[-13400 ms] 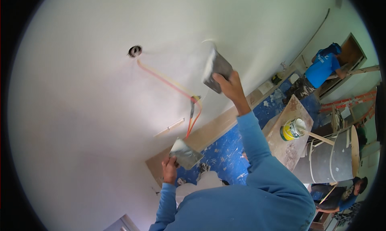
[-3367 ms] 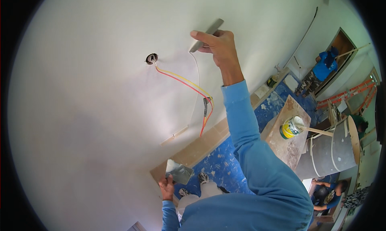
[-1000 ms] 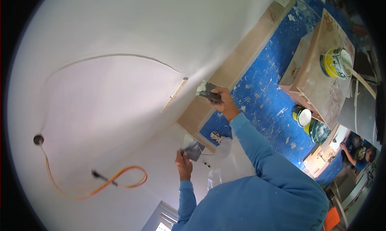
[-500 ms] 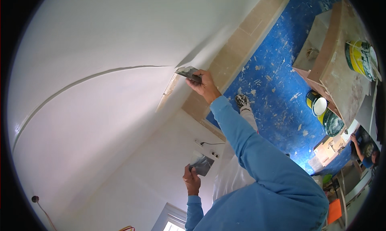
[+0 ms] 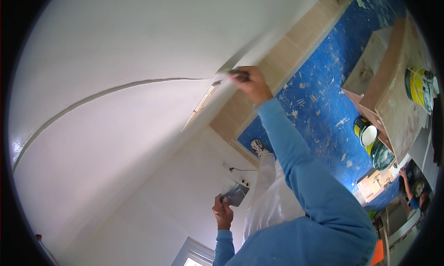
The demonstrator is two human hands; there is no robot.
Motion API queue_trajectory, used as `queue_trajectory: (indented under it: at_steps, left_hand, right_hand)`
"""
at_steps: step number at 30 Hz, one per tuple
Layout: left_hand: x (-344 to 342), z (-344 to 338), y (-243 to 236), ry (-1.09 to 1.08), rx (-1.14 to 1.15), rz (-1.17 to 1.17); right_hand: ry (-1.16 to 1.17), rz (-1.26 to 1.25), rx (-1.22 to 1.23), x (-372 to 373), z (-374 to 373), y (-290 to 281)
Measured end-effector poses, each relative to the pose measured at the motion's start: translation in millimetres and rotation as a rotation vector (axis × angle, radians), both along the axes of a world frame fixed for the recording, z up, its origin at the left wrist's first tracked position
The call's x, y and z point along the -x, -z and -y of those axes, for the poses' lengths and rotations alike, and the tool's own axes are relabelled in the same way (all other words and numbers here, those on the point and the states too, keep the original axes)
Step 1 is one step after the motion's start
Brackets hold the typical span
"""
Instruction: The person applies plaster to a ceiling using two spatulas, taking plaster from a bucket and smoothing it over cracks and holes.
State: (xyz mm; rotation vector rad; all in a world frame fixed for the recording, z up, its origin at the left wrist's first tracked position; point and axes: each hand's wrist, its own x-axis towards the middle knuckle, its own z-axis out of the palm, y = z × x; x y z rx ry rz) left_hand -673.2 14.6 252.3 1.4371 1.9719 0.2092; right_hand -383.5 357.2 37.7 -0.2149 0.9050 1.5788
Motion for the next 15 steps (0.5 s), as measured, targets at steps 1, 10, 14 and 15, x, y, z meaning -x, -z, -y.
queue_trajectory:
  at_steps: [1, 10, 14, 15]
  left_hand:
    - [-2, -4, 2, 0.002, 0.013, 0.0]
    - [-8, -18, 1, 0.027, -0.003, -0.01]
    - [-9, -16, 5, -0.015, -0.022, 0.046]
    - [-6, -9, 11, -0.031, -0.014, 0.054]
  right_hand:
    - [0.162, -0.126, -0.044, -13, 9, 8]
    - [-0.21, 0.499, -0.069, 21, 93, -51]
    - [-0.213, 0.388, 0.013, 43, 86, -63]
    - [-0.212, 0.374, 0.013, 48, 83, -64]
